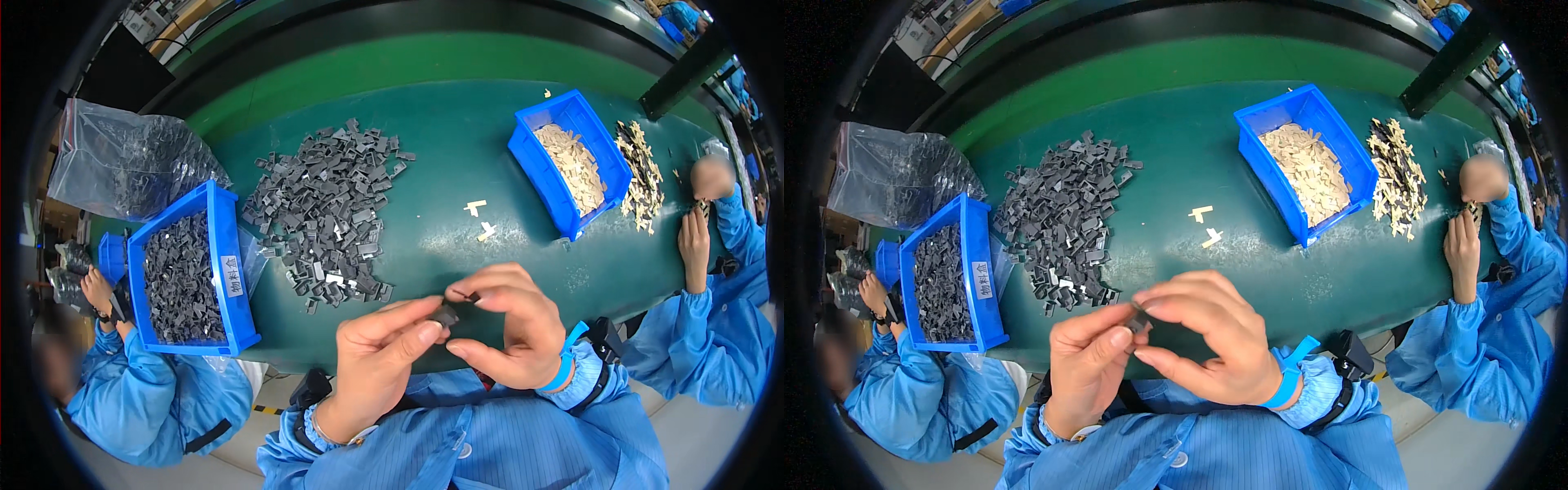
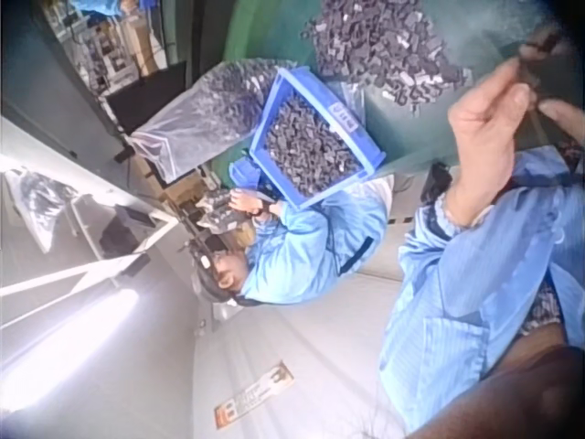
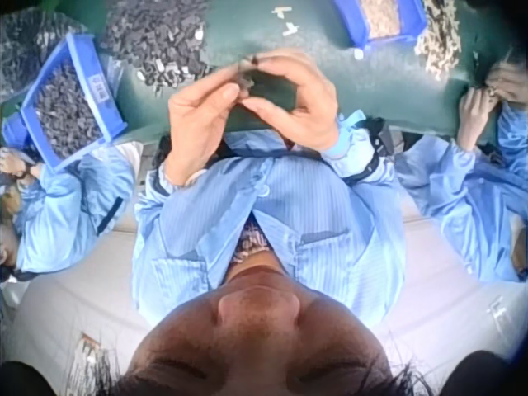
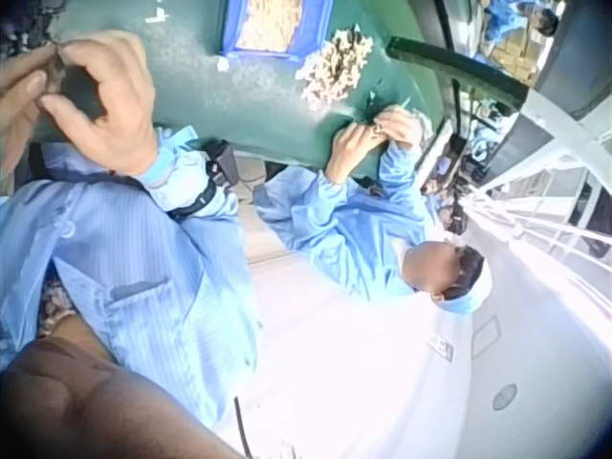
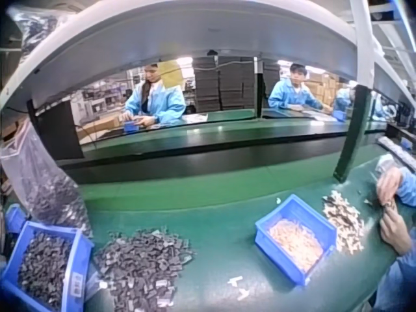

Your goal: Assembling small grey and gold plastic components at a factory workbench.

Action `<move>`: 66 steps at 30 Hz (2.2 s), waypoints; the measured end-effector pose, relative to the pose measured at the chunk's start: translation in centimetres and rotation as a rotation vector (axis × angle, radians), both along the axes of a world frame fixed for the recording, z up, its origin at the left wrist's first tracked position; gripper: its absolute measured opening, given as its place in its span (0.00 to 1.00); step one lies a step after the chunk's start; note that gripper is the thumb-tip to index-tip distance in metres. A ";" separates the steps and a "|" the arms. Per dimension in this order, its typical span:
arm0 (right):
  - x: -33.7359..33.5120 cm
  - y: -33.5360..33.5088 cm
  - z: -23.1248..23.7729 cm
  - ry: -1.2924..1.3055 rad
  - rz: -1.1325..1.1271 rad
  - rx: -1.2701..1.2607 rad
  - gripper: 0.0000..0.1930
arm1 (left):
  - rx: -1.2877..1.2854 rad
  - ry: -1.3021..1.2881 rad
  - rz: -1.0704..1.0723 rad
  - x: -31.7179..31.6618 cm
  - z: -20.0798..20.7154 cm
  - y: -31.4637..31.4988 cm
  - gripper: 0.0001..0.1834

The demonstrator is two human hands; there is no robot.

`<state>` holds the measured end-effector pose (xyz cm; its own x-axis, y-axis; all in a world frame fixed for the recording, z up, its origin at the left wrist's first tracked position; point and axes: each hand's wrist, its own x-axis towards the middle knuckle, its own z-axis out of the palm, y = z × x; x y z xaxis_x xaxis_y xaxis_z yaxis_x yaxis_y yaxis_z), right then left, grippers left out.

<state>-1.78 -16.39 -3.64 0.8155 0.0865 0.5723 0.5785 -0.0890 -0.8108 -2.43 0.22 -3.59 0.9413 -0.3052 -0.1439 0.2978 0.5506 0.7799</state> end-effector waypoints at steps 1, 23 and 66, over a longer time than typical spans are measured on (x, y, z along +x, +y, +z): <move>-0.1 0.0 -0.1 0.001 -0.001 0.000 0.20 | 0.000 0.001 -0.001 0.1 0.0 -0.1 0.15; -0.2 0.4 -0.7 0.602 0.216 0.558 0.04 | 0.331 -0.243 0.037 0.2 -0.1 -0.2 0.15; 1.0 -0.9 0.2 0.977 0.643 0.616 0.03 | 0.343 -0.236 -0.040 0.2 1.0 -0.1 0.15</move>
